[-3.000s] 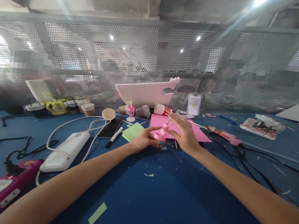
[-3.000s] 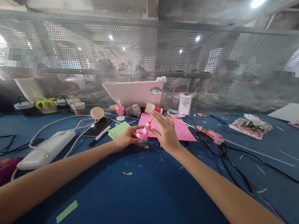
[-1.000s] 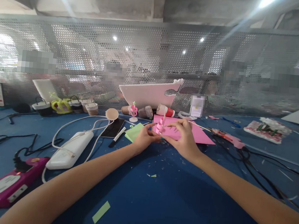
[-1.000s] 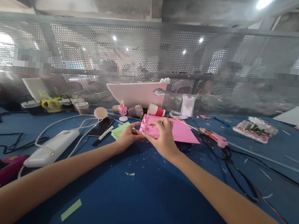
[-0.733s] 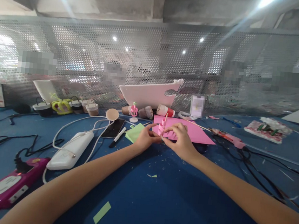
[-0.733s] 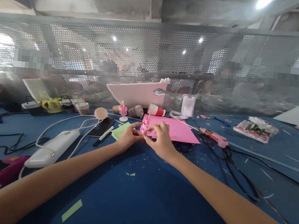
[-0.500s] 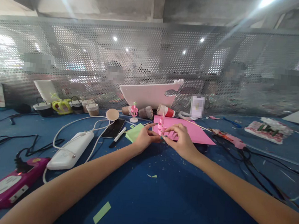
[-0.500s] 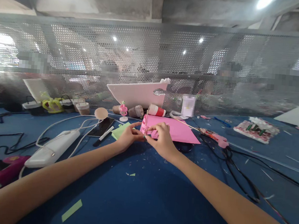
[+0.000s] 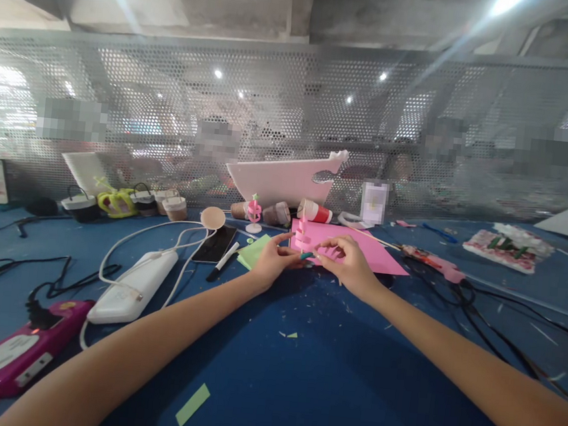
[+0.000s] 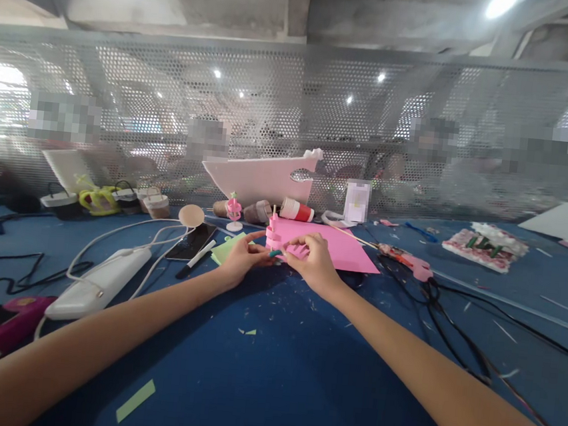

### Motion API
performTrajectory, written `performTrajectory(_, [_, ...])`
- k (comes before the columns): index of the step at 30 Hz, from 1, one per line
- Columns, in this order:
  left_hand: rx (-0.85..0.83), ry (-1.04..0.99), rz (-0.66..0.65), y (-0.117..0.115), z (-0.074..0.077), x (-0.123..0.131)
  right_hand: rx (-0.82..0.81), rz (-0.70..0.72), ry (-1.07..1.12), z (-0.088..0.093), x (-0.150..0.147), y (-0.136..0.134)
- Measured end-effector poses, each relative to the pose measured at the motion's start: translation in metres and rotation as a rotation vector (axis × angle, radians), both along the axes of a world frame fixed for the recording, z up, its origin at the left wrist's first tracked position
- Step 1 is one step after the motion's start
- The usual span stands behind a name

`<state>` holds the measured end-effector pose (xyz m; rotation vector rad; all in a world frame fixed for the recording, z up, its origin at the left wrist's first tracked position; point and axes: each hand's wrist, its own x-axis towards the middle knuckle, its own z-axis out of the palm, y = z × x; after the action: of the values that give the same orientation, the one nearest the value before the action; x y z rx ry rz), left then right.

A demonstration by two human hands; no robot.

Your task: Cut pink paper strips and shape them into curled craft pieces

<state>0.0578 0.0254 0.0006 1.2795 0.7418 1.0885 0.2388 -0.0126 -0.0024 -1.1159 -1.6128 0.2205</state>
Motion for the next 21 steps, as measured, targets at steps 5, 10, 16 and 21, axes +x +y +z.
performTrajectory(5, [0.0,-0.036,-0.016,0.001,-0.001,0.0,-0.011,0.0,0.02,0.0,0.005,0.004])
performTrajectory(10, [-0.004,-0.009,-0.047,0.001,-0.002,-0.001,-0.034,-0.016,0.037,-0.002,0.007,0.008])
performTrajectory(16, [-0.021,-0.027,-0.1,0.002,-0.001,-0.001,-0.176,0.1,0.139,-0.002,0.0,0.003])
performTrajectory(21, [-0.024,-0.038,-0.16,0.002,-0.001,-0.001,-0.315,0.207,0.266,0.007,-0.007,-0.009])
